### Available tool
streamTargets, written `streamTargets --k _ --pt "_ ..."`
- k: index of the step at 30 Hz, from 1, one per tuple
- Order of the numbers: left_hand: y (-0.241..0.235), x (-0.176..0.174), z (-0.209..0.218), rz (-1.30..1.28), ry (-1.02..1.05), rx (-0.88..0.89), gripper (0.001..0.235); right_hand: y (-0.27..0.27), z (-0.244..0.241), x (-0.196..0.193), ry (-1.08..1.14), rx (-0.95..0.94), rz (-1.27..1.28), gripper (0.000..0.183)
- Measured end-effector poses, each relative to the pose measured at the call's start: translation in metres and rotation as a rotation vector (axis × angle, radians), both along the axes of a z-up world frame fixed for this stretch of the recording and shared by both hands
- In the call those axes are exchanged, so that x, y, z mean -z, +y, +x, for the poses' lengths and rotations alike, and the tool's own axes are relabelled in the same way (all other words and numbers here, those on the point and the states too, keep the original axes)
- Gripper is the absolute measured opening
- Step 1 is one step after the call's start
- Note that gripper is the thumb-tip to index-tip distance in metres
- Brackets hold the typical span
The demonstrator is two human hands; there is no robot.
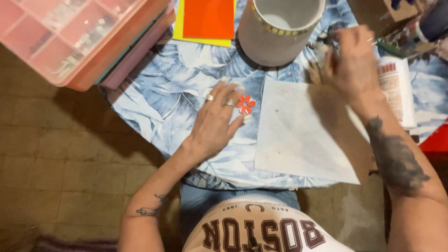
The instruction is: Sanding the edges of small decorative tiles and applying adhesive to the back for a mosaic project.
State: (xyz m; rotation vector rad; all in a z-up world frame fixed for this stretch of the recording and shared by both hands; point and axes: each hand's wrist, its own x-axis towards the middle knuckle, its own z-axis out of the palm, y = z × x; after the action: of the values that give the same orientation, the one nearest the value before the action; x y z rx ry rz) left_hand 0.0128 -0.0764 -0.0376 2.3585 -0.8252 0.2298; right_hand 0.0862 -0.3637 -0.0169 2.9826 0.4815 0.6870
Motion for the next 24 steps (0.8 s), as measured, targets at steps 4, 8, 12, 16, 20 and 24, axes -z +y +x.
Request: streamTargets --k 4,8,12,16,20,24 --pt "0.004 -0.004 -0.011 -0.146 -0.017 -0.154 0.047 0.057 -0.05 0.005 0.215 -0.473 0.359 0.023" --pt "0.005 -0.003 -0.024 -0.355 -0.051 -0.229 0.043 0.101 -0.066 0.009 0.301 -0.698 0.337 0.038" --pt "-0.01 0.036 -0.048 -0.374 -0.335 -0.186 0.035 0.114 -0.058 0.025 0.231 -0.74 0.239 0.043" --pt "-0.025 0.032 -0.072 -0.407 -0.294 0.247 0.019 0.092 -0.05 0.023 0.205 -0.744 0.291 0.044" --pt "-0.025 0.058 -0.064 -0.138 -0.271 0.297 0.034 0.042 -0.05 0.031 0.137 -0.538 0.285 0.041" --pt "-0.012 0.014 -0.025 -0.038 -0.153 0.169 0.039 0.021 -0.079 0.026 0.136 -0.353 0.293 0.043"
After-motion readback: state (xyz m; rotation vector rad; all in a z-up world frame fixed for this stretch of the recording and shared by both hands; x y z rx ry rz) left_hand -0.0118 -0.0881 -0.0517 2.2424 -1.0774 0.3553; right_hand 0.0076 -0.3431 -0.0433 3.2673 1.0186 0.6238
